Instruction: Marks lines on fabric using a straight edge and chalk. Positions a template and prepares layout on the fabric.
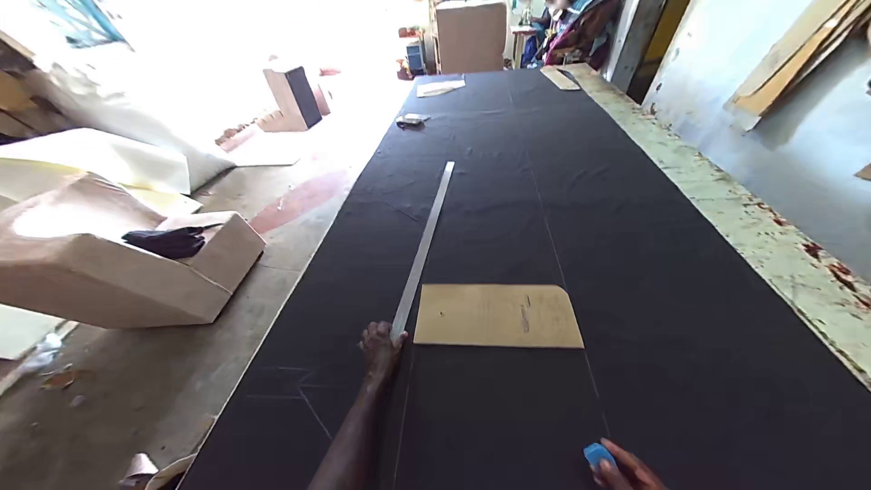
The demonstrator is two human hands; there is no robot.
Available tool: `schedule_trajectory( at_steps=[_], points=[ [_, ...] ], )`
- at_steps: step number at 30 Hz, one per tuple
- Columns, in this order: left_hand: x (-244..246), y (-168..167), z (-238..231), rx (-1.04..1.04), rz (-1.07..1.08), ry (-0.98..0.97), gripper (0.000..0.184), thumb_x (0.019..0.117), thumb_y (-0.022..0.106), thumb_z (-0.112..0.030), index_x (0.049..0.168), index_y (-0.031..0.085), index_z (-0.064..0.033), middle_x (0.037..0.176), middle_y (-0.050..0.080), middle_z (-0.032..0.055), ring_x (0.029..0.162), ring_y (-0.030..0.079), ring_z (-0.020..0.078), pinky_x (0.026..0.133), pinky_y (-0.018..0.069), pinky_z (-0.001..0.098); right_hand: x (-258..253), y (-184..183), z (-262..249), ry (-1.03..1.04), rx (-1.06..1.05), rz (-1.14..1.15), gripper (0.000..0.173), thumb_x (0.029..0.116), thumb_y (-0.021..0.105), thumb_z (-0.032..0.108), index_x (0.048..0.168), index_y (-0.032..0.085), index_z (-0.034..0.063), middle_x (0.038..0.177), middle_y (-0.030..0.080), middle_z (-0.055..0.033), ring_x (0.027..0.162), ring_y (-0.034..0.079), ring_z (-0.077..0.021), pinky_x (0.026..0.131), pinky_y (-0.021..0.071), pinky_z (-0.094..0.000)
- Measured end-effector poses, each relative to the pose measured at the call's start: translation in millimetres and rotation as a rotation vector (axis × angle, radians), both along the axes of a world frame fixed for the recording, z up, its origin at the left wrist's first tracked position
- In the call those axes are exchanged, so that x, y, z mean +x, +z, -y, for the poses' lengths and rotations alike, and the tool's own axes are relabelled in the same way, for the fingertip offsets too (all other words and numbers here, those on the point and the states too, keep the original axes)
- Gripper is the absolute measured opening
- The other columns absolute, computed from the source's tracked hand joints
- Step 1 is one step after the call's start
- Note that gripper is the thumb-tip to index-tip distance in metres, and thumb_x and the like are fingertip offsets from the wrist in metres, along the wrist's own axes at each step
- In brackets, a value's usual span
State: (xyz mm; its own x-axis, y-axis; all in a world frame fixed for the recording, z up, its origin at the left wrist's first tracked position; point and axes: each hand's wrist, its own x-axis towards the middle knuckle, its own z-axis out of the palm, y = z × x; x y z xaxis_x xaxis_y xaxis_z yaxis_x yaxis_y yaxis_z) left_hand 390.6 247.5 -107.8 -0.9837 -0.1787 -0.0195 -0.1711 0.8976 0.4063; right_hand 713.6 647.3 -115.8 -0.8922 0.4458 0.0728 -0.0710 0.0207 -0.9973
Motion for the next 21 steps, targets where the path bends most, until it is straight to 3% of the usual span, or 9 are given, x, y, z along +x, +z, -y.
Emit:
schedule_trajectory(
  at_steps=[3,5,8,10,12,15,18,19,21],
  points=[
    [-16,3,11,0.191,0.11,0.033,0.053,0.0836,0.084,-0.041,0.116,0.068,-0.0026,0.116,0.067,0.0247,0.112,0.063,0.0446,0.095,0.0497,0.0669,-4,33,25,0.009,-0.07,-0.028,0.032,0.0927,0.064,-0.007,0.124,0.068,-0.0061,0.103,0.074,-0.0163,0.081,0.073,-0.0243,0.07,0.0651,-0.0382],
    [-21,10,22,0.385,0.161,0.035,0.047,0.0828,0.086,-0.03,0.115,0.066,-0.0008,0.107,0.069,0.0261,0.101,0.067,0.044,0.088,0.0524,0.0667,-1,41,36,0.047,-0.111,-0.051,0.034,0.0934,0.064,-0.006,0.127,0.067,-0.0065,0.106,0.073,-0.0191,0.082,0.073,-0.0261,0.07,0.0652,-0.0382],
    [-13,29,27,0.651,0.201,0.015,0.029,0.0904,0.079,-0.021,0.106,0.068,0.0005,0.094,0.07,0.0201,0.08,0.068,0.031,0.074,0.0573,0.0525,10,47,52,0.087,-0.207,0.01,0.039,0.092,0.066,-0.007,0.131,0.064,-0.008,0.109,0.072,-0.0221,0.085,0.074,-0.0289,0.073,0.0655,-0.04],
    [4,50,16,0.831,0.232,0.008,0.026,0.0972,0.072,-0.025,0.109,0.068,-0.0022,0.089,0.071,0.0144,0.07,0.066,0.0218,0.065,0.0576,0.0409,14,50,58,0.125,-0.263,0.097,0.041,0.0911,0.068,-0.005,0.131,0.064,-0.0073,0.109,0.072,-0.0226,0.086,0.073,-0.0306,0.074,0.0654,-0.0419],
    [36,68,-4,1.012,0.245,-0.022,0.028,0.1007,0.067,-0.029,0.115,0.067,-0.0048,0.09,0.071,0.0114,0.07,0.067,0.0179,0.063,0.0584,0.0365,9,57,66,0.171,-0.297,0.165,0.035,0.0907,0.071,-0.001,0.125,0.066,-0.0063,0.105,0.072,-0.0214,0.085,0.073,-0.0315,0.075,0.0652,-0.0436],
    [109,70,-56,1.195,0.276,-0.164,0.03,0.1013,0.065,-0.03,0.121,0.063,-0.0069,0.099,0.071,0.0122,0.081,0.07,0.0218,0.073,0.0608,0.0418,-23,74,72,0.223,-0.272,0.214,0.024,0.0917,0.073,0.005,0.112,0.061,-0.0039,0.101,0.072,-0.02,0.088,0.073,-0.0332,0.08,0.0646,-0.0461],
    [183,59,-115,1.37,0.433,-0.305,0.031,0.0989,0.068,-0.022,0.12,0.06,-0.0015,0.097,0.071,0.018,0.079,0.069,0.0245,0.069,0.0593,0.0394,-65,83,73,0.216,-0.233,0.307,0.025,0.0997,0.067,0.012,0.12,0.055,0.0015,0.111,0.073,-0.0156,0.095,0.074,-0.0299,0.085,0.0631,-0.045],
    [208,53,-132,1.415,0.496,-0.35,0.032,0.0977,0.068,-0.017,0.121,0.058,0.0012,0.094,0.07,0.0184,0.074,0.068,0.0232,0.065,0.0577,0.0368,-76,87,71,0.227,-0.233,0.358,0.029,0.1031,0.063,0.018,0.126,0.052,0.0037,0.112,0.073,-0.0139,0.094,0.074,-0.0271,0.082,0.0624,-0.043],
    [253,39,-156,1.466,0.631,-0.476,0.034,0.097,0.068,-0.011,0.124,0.054,0.0033,0.089,0.07,0.0164,0.071,0.068,0.0213,0.064,0.0582,0.0347,-88,91,69,0.237,-0.246,0.468,0.033,0.1059,0.059,0.029,0.13,0.049,0.0085,0.102,0.072,-0.0117,0.081,0.071,-0.022,0.071,0.0592,-0.0381]
  ],
)
